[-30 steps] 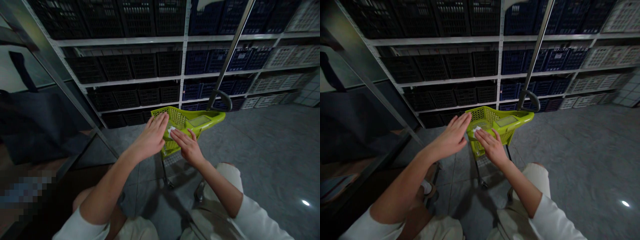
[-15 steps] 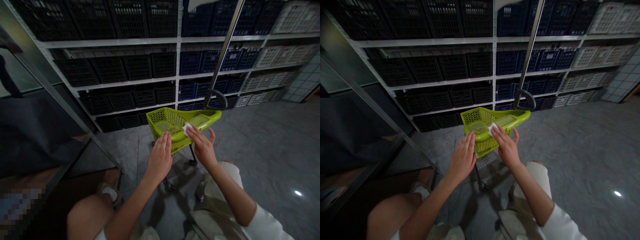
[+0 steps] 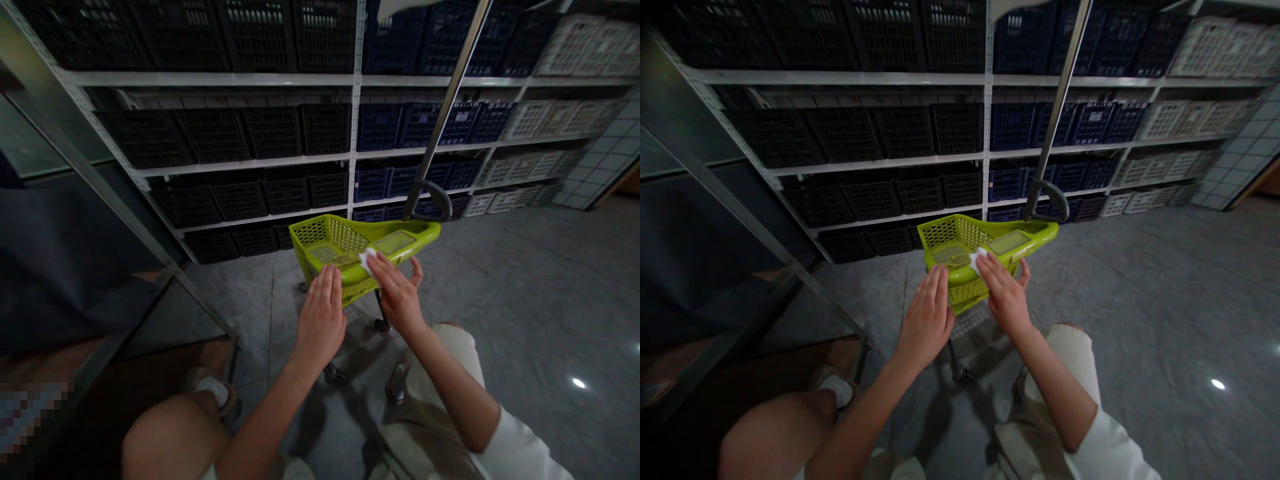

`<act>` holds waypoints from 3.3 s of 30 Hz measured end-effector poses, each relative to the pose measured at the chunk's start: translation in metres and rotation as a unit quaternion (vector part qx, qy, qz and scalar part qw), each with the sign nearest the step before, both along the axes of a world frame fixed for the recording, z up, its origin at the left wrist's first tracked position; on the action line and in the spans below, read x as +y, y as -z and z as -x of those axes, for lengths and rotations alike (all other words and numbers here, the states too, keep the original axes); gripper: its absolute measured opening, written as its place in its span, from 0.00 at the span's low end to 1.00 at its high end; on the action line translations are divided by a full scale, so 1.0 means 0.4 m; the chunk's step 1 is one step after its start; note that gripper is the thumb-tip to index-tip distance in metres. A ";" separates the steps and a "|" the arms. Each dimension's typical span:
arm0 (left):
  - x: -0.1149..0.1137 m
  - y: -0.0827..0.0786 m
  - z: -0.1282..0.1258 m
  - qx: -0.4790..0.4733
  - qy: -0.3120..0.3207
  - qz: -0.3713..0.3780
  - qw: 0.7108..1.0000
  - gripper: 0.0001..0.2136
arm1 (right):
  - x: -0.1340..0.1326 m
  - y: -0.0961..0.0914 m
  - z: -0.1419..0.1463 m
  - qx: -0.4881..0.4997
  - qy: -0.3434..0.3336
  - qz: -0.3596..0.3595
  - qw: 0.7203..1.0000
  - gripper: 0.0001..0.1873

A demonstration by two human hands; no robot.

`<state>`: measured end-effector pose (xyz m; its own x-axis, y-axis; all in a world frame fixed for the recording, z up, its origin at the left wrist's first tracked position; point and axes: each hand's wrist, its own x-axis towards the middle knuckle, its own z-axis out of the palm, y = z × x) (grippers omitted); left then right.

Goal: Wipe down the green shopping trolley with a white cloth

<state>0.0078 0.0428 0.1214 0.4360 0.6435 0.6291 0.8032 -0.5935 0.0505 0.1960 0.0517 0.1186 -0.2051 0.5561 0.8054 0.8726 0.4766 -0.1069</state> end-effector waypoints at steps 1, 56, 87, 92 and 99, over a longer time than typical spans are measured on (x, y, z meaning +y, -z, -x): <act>-0.001 0.001 -0.002 0.000 -0.002 -0.001 1.000 0.37 | 0.003 0.000 -0.003 0.018 0.025 -0.006 1.000 0.37; -0.029 0.030 -0.022 0.036 -0.024 -0.014 0.999 0.33 | 0.004 0.007 0.002 0.048 0.056 -0.002 0.997 0.36; -0.012 0.030 -0.010 0.024 -0.037 0.000 0.999 0.35 | 0.013 -0.003 0.028 -0.010 -0.017 0.018 1.000 0.35; -0.012 0.030 -0.014 0.018 -0.041 -0.011 0.999 0.34 | 0.010 -0.002 0.034 0.015 -0.008 0.023 1.000 0.34; -0.012 0.029 -0.013 0.014 -0.026 -0.002 1.000 0.35 | 0.008 -0.007 0.016 0.012 0.031 0.014 0.999 0.35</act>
